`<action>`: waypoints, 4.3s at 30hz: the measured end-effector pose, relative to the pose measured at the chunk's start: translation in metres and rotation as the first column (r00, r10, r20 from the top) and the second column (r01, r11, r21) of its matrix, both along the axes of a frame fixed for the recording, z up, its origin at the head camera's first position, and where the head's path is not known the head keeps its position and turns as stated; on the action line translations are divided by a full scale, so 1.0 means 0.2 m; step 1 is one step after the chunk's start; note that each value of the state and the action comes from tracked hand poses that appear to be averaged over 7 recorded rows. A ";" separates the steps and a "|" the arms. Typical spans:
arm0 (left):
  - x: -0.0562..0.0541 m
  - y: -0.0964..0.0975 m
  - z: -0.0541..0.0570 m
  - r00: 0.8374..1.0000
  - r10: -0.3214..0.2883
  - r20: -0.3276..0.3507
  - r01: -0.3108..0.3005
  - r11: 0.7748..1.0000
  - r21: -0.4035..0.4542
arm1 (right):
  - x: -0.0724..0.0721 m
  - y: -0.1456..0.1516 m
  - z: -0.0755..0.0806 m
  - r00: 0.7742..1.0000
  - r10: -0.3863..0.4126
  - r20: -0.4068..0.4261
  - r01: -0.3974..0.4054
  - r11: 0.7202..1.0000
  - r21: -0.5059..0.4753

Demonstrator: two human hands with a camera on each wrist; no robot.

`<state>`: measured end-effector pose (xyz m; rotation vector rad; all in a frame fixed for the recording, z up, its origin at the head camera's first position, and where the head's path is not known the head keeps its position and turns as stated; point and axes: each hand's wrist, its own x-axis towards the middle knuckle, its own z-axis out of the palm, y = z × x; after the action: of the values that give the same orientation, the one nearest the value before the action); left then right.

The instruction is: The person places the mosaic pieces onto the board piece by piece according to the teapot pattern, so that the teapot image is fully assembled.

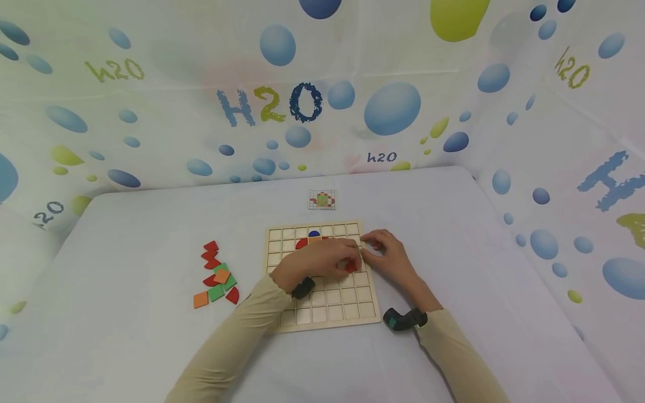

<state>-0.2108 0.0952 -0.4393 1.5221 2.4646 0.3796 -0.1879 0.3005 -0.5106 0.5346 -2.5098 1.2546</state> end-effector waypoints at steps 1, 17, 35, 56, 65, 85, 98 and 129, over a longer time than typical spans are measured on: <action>0.00 0.00 0.00 1.000 0.005 -0.012 -0.005 1.000 0.002 | 0.00 0.00 0.00 1.000 0.000 -0.003 0.000 1.000 0.003; 0.02 0.06 -0.01 0.976 0.141 -0.167 -0.154 0.985 -0.071 | 0.00 0.00 0.00 1.000 0.014 0.001 -0.014 1.000 -0.007; 0.03 0.07 -0.03 0.969 0.125 -0.212 -0.144 0.987 -0.075 | 0.01 -0.01 -0.01 1.000 -0.006 -0.019 0.006 1.000 0.009; 0.06 0.09 -0.01 0.964 0.174 -0.203 -0.200 0.973 -0.118 | 0.01 0.00 0.01 0.999 0.016 -0.039 -0.016 1.000 0.016; 0.07 0.05 -0.02 0.959 0.147 -0.243 -0.180 0.976 -0.119 | 0.01 -0.01 -0.01 0.999 0.012 -0.045 -0.012 1.000 0.014; 0.11 -0.22 0.03 0.955 0.184 -0.231 -0.171 0.982 0.078 | 0.02 -0.01 0.01 1.000 0.011 -0.028 -0.011 1.000 0.004; 0.12 -0.37 0.03 0.952 0.262 -0.157 -0.247 0.963 0.112 | 0.02 -0.01 0.02 1.000 0.002 -0.017 -0.002 1.000 0.009; 0.04 -0.88 0.03 0.826 0.564 -0.005 -0.556 0.817 0.153 | 0.02 -0.01 0.01 0.999 0.007 -0.038 -0.007 1.000 0.000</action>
<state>-0.2033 -0.0813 -0.4329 0.8070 2.9516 0.6355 -0.1834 0.2979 -0.5081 0.5622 -2.4789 1.2356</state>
